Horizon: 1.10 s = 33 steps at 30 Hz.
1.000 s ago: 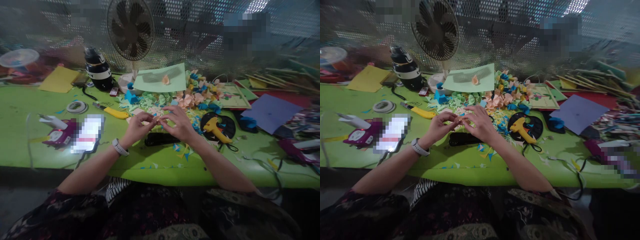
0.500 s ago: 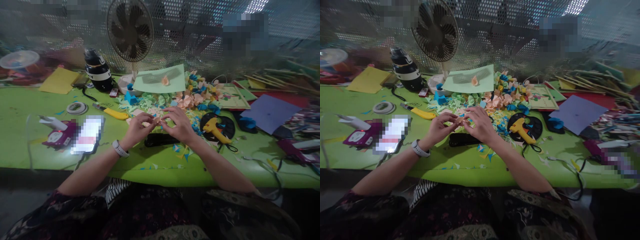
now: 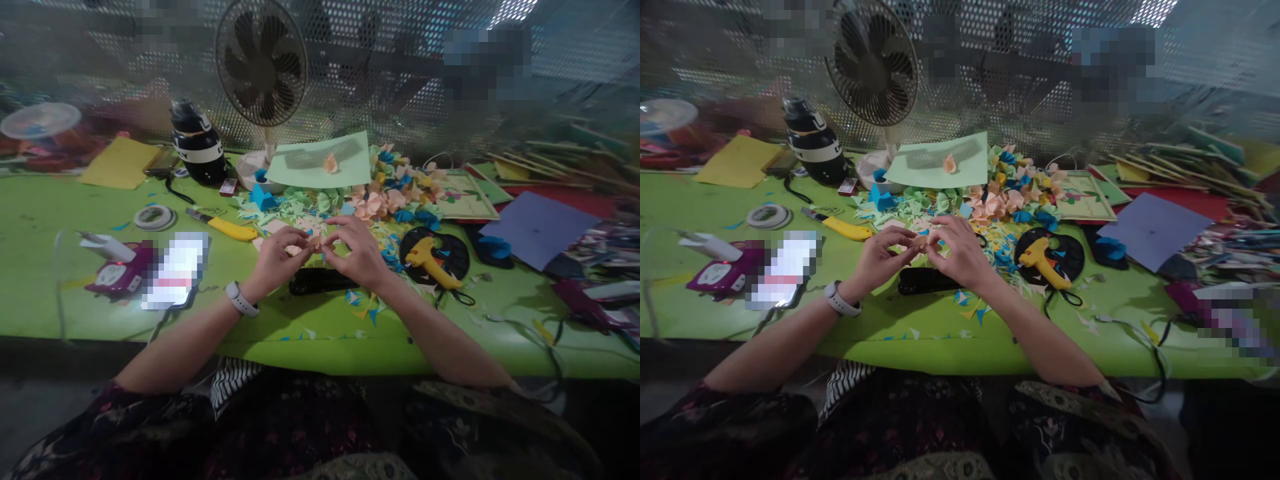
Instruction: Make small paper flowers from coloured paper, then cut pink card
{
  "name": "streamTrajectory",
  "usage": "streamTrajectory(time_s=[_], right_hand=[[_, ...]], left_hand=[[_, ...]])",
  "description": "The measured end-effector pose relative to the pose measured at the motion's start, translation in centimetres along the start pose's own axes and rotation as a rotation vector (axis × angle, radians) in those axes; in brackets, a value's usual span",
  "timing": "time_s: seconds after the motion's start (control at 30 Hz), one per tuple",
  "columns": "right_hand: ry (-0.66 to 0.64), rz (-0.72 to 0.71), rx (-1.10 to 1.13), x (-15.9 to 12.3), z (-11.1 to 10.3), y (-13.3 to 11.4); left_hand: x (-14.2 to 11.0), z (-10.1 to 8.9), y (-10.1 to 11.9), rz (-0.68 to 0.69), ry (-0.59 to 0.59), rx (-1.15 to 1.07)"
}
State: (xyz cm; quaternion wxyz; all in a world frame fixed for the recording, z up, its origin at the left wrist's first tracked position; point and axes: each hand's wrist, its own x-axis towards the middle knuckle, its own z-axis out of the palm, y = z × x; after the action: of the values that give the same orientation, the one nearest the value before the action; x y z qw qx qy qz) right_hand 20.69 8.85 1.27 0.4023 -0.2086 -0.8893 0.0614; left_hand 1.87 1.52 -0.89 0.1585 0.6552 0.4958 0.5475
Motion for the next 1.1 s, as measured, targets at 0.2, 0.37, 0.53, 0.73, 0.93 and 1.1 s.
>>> streamTrajectory(time_s=[0.2,0.37,0.53,0.73,0.93,1.1], right_hand=[[-0.028,0.12,0.049,0.0,-0.16,-0.49],[-0.042,0.176,0.073,0.03,-0.18,-0.62],[-0.022,0.164,0.088,0.06,-0.06,-0.67],[-0.004,0.16,0.075,0.05,0.09,-0.79],[0.013,0.149,0.065,0.05,0.22,-0.92],[0.008,0.164,0.053,-0.05,0.34,-0.81]], left_hand=[[-0.13,0.11,-0.09,0.007,0.002,-0.009],[-0.14,0.17,0.05,-0.016,-0.002,-0.019],[-0.18,0.19,0.19,-0.027,-0.004,-0.026],[-0.23,0.17,0.3,-0.009,-0.006,-0.018],[-0.2,0.1,0.56,-0.02,-0.01,-0.016],[-0.18,0.15,0.62,-0.009,0.003,-0.026]])
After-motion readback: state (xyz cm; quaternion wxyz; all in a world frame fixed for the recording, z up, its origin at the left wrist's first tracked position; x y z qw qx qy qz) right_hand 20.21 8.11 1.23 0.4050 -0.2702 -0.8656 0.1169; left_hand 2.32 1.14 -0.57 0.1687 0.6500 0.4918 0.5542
